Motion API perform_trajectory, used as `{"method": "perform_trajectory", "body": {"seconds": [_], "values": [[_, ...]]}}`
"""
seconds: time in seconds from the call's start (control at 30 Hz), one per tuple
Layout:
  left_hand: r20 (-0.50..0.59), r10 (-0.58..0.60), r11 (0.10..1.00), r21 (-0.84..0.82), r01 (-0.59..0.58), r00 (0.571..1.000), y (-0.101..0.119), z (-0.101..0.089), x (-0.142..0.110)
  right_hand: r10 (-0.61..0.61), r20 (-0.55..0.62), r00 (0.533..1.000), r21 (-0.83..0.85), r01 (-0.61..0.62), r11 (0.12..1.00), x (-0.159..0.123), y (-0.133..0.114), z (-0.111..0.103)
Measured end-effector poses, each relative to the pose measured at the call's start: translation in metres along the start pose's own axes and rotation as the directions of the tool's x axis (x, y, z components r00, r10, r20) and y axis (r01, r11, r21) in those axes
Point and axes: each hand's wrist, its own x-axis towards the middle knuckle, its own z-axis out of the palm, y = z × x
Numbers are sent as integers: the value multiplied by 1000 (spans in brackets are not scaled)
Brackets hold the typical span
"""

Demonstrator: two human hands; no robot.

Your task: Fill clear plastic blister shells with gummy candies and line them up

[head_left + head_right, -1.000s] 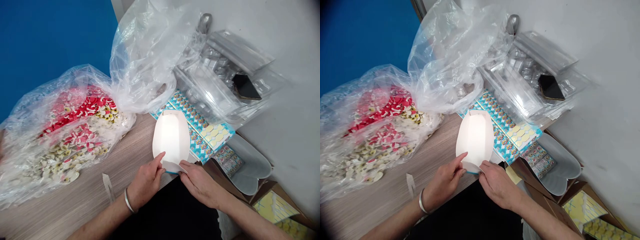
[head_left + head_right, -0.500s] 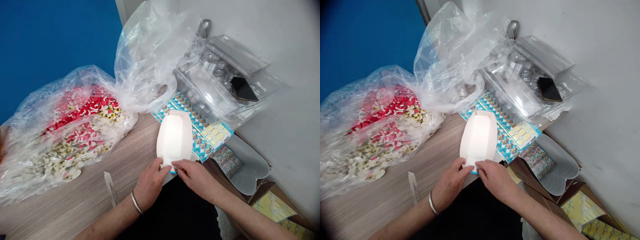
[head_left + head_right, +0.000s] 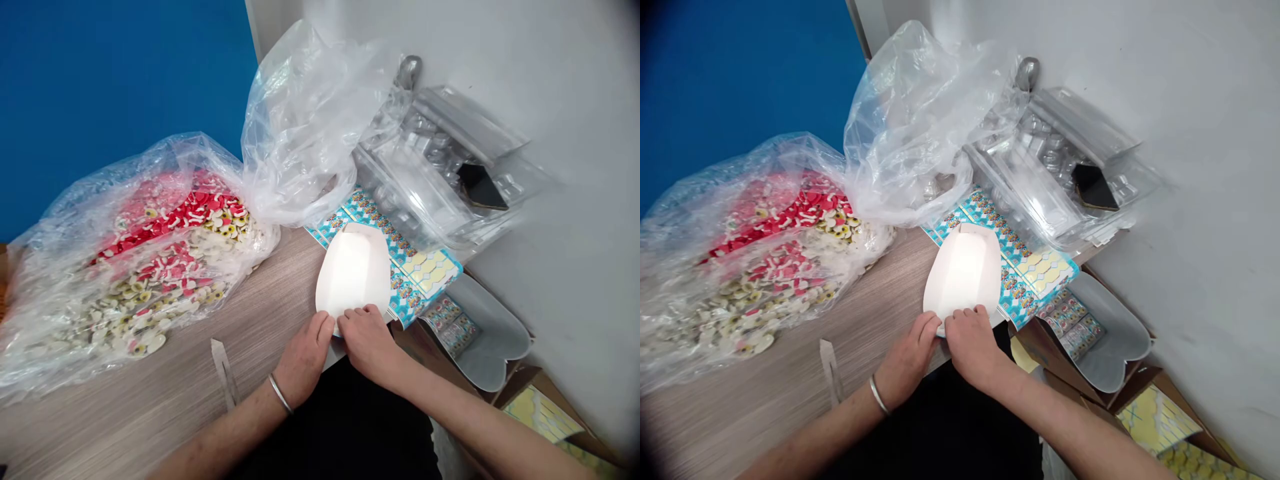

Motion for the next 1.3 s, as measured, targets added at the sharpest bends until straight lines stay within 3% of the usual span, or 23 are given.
{"method": "perform_trajectory", "body": {"seconds": [0.3, 0.47, 0.8, 0.9, 1.0, 1.07, 1.13, 1.2, 1.23, 1.27, 1.3], "values": [[-51, -87, 996, -12, 87, 995, -4, 16, -6, -3, 139, 990, 84, -9, 996, 13, 0, -15], [-86, -56, 998, -21, 55, 995, -10, 24, -8, 6, 181, 984, 76, -20, 997, 14, 1, -20], [-77, -114, 993, -39, 111, 990, -9, 19, -1, 84, 130, 988, 32, -89, 996, 25, -19, -22], [-30, -91, 995, -33, 90, 995, -22, -1, -3, 47, 74, 996, 62, -51, 997, 18, -39, -28], [32, 13, 1000, 11, -13, 999, -50, -36, -20, -85, 22, 996, 166, 80, 983, 1, -56, -33], [65, 57, 997, 39, -60, 996, -72, -64, -40, -144, -112, 983, 321, 173, 931, -11, -56, -36], [92, 83, 993, 71, -89, 992, -90, -91, -62, -60, -340, 939, 436, 214, 874, -18, -41, -39], [67, 114, 986, 118, -121, 991, -97, -111, -77, 130, -542, 830, 447, 154, 881, -16, -15, -41], [38, 122, 983, 134, -126, 992, -96, -119, -79, 207, -585, 784, 445, 96, 891, -12, 0, -42], [0, 122, 983, 137, -121, 992, -92, -124, -77, 279, -575, 769, 474, 35, 880, -7, 14, -43], [-42, 114, 986, 128, -108, 993, -87, -128, -71, 335, -522, 785, 519, -20, 855, -1, 26, -44]]}}
